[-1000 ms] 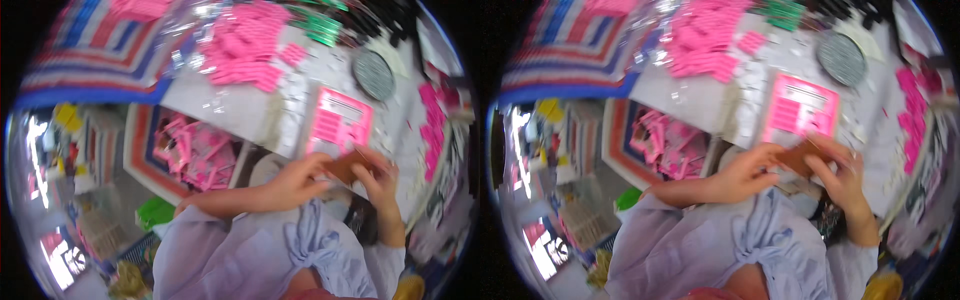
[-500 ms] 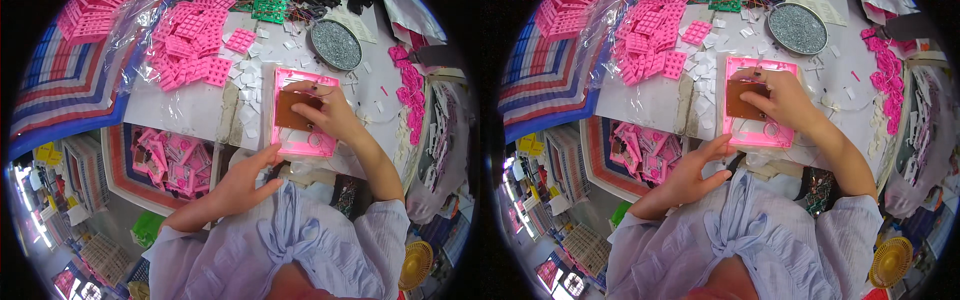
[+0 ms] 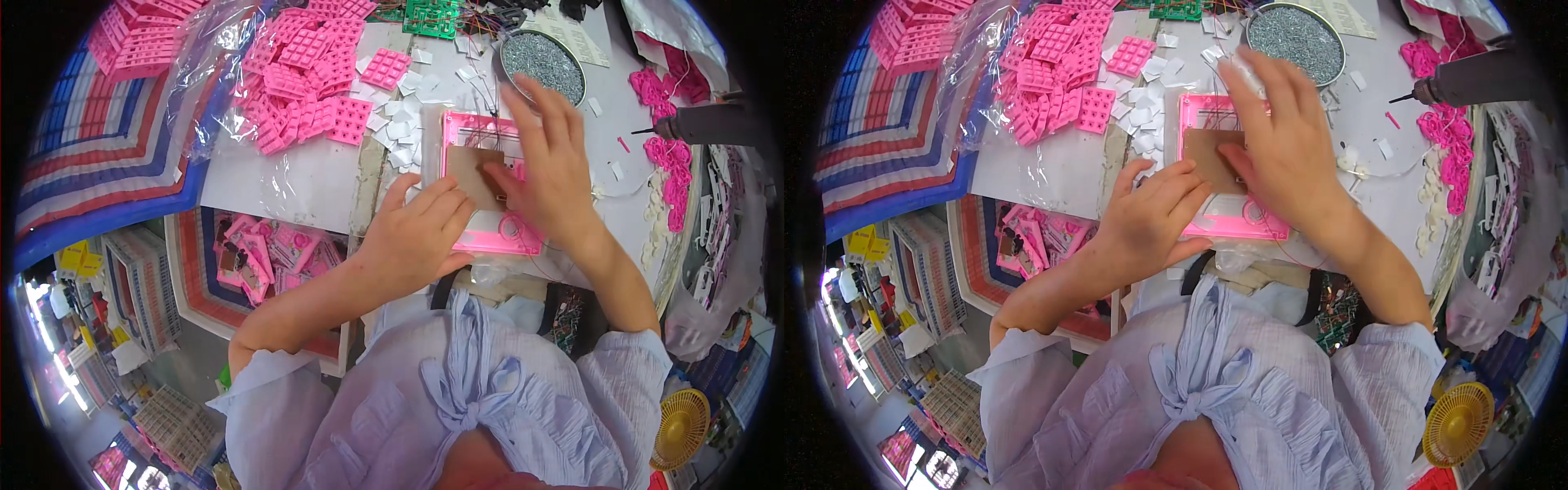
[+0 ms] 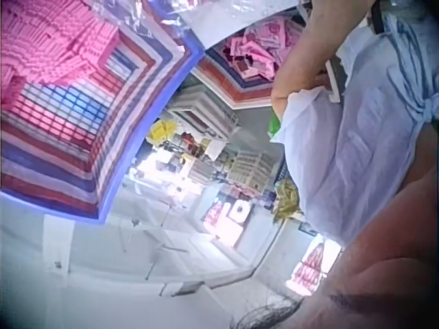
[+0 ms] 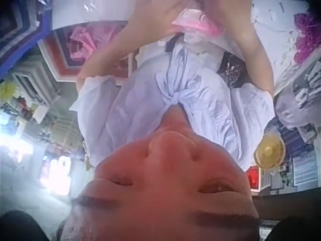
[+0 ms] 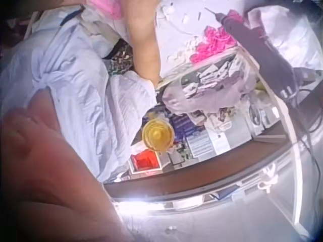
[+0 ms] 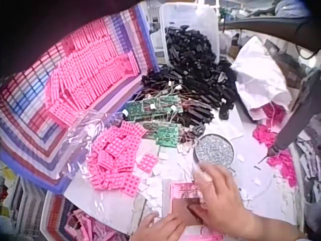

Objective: Assembling components into a pink toy housing, including a circuit board and buttons, using an electric screwdriver.

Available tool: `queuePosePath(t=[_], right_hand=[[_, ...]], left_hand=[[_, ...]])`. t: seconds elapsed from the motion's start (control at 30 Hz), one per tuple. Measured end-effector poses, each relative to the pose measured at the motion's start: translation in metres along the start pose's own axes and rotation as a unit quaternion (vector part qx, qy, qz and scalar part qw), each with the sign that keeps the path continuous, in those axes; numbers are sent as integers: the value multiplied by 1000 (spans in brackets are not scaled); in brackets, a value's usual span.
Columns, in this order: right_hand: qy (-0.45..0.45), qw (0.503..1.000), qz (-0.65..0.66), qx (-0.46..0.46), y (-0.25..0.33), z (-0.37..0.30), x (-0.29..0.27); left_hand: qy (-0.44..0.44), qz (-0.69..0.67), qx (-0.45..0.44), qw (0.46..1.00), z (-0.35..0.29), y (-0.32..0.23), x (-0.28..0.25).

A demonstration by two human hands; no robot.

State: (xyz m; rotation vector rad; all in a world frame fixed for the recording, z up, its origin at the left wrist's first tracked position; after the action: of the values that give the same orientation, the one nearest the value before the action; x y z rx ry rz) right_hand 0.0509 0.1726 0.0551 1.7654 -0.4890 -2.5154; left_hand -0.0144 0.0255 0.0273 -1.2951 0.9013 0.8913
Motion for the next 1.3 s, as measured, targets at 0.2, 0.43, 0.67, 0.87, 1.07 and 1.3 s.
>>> queuePosePath(t=[0.2, 0.43, 0.67, 0.87, 1.07, 1.3], right_hand=[[178, 982, -5, -63, 30, -46, 22], [-12, 979, 170, -111, -18, -29, -38], [-485, 868, -94, 58, -238, -35, -212], [-303, 861, 352, 208, -267, 12, -154], [-207, 866, 422, 170, -178, 35, -120], [-156, 781, 603, 48, -94, 8, -99]], left_hand=[[41, -5, 1, 999, 9, -1, -1], [186, -95, 52, 976, 62, 16, -30], [-39, 73, 50, 995, 240, 64, -16], [89, 208, 87, 970, 274, 59, 24], [18, 208, 34, 977, 281, 75, 21], [39, -288, 62, 955, 184, 36, -25]])
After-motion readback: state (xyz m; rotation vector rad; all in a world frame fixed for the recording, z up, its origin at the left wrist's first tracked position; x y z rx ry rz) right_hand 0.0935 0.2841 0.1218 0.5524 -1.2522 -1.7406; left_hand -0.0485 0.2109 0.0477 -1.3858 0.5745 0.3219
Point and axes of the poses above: each hand's wrist, its own z-axis towards the middle knuckle, its own x-axis out of the palm, y = z × x, the point moved 6 cm from there along z, towards the middle knuckle, and after that the axes turned 5 degrees about y, right-handed, at the moved point
